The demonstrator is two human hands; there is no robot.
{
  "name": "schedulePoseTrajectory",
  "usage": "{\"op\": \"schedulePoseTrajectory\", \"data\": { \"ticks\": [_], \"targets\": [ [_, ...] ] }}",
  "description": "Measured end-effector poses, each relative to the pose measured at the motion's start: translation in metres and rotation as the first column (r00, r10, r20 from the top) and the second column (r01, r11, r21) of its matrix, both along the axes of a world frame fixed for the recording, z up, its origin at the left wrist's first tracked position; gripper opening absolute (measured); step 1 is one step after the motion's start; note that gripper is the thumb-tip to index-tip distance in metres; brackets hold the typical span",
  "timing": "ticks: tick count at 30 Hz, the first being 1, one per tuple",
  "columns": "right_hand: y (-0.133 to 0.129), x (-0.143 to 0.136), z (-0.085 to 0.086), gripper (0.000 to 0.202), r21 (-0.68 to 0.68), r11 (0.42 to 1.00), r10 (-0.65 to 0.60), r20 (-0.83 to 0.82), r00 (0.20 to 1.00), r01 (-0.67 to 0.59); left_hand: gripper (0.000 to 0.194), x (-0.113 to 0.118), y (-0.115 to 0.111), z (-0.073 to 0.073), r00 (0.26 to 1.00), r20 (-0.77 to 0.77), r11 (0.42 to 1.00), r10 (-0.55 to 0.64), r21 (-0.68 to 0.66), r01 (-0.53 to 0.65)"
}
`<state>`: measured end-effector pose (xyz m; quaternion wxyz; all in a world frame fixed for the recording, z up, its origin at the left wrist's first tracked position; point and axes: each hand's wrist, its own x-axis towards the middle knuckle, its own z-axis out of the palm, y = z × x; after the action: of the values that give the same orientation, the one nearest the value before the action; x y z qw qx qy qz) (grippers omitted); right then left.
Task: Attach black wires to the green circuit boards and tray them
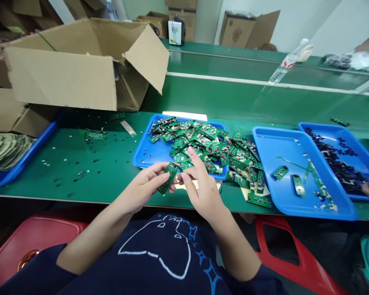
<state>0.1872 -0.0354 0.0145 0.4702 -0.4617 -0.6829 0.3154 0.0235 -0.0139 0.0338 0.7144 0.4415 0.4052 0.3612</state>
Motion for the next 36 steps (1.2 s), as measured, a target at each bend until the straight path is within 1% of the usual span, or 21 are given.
{"op": "schedulePoseTrajectory", "data": {
  "ticks": [3, 5, 7, 11, 16, 18, 20, 22, 23, 25, 28, 32, 36],
  "targets": [
    [0.000, 0.001, 0.003, 0.026, 0.065, 0.997, -0.045, 0.086, 0.995, 0.040, 0.016, 0.000, 0.001, -0.001, 1.000, -0.020, 0.999, -0.012, 0.032, 0.012],
    [0.000, 0.001, 0.005, 0.014, 0.100, 0.993, -0.075, 0.134, 0.988, 0.062, 0.016, 0.000, 0.001, -0.001, 0.999, -0.028, 0.998, -0.042, 0.054, 0.044],
    [0.000, 0.002, 0.006, 0.011, 0.127, 0.989, -0.097, 0.168, 0.981, 0.076, 0.017, -0.001, 0.001, 0.000, 0.996, -0.044, 0.994, -0.072, 0.084, 0.076],
    [0.002, 0.002, 0.005, 0.012, 0.163, 0.983, -0.115, 0.194, 0.974, 0.083, 0.021, -0.003, 0.000, 0.003, 0.990, -0.051, 0.982, -0.131, 0.127, 0.136],
    [0.005, -0.001, 0.000, 0.012, 0.168, 0.984, -0.086, 0.215, 0.973, 0.050, 0.032, -0.005, 0.001, 0.003, 0.973, -0.004, 0.969, -0.231, 0.095, 0.230],
    [0.006, -0.002, 0.000, 0.011, 0.159, 0.986, -0.088, 0.202, 0.975, 0.056, 0.036, -0.004, 0.002, 0.001, 0.970, 0.005, 0.968, -0.243, 0.070, 0.242],
    [0.005, -0.002, 0.001, 0.011, 0.168, 0.979, -0.140, 0.169, 0.976, 0.112, 0.037, -0.004, 0.003, 0.000, 0.976, 0.025, 0.976, -0.215, 0.047, 0.213],
    [0.004, -0.002, 0.004, 0.011, 0.191, 0.968, -0.193, 0.168, 0.967, 0.160, 0.036, -0.002, 0.003, -0.001, 0.988, 0.040, 0.988, -0.152, 0.037, 0.150],
    [0.004, -0.002, 0.005, 0.011, 0.200, 0.967, -0.197, 0.188, 0.962, 0.159, 0.036, -0.001, 0.003, -0.002, 0.992, 0.037, 0.993, -0.117, 0.039, 0.115],
    [0.003, -0.003, 0.007, 0.012, 0.195, 0.974, -0.163, 0.245, 0.956, 0.117, 0.034, 0.002, 0.002, -0.002, 0.998, 0.023, 0.997, -0.063, 0.053, 0.062],
    [0.003, -0.006, 0.005, 0.013, 0.181, 0.980, -0.131, 0.291, 0.948, 0.080, 0.035, 0.006, -0.001, -0.005, 0.999, 0.014, 0.996, -0.047, 0.071, 0.046],
    [0.004, -0.008, 0.002, 0.012, 0.212, 0.971, -0.169, 0.295, 0.940, 0.108, 0.035, 0.010, -0.003, -0.009, 0.999, 0.012, 0.995, -0.036, 0.095, 0.035],
    [0.004, -0.009, 0.001, 0.011, 0.223, 0.969, -0.171, 0.289, 0.942, 0.107, 0.033, 0.010, -0.003, -0.010, 1.000, 0.000, 0.993, -0.023, 0.119, 0.022]
  ]
}}
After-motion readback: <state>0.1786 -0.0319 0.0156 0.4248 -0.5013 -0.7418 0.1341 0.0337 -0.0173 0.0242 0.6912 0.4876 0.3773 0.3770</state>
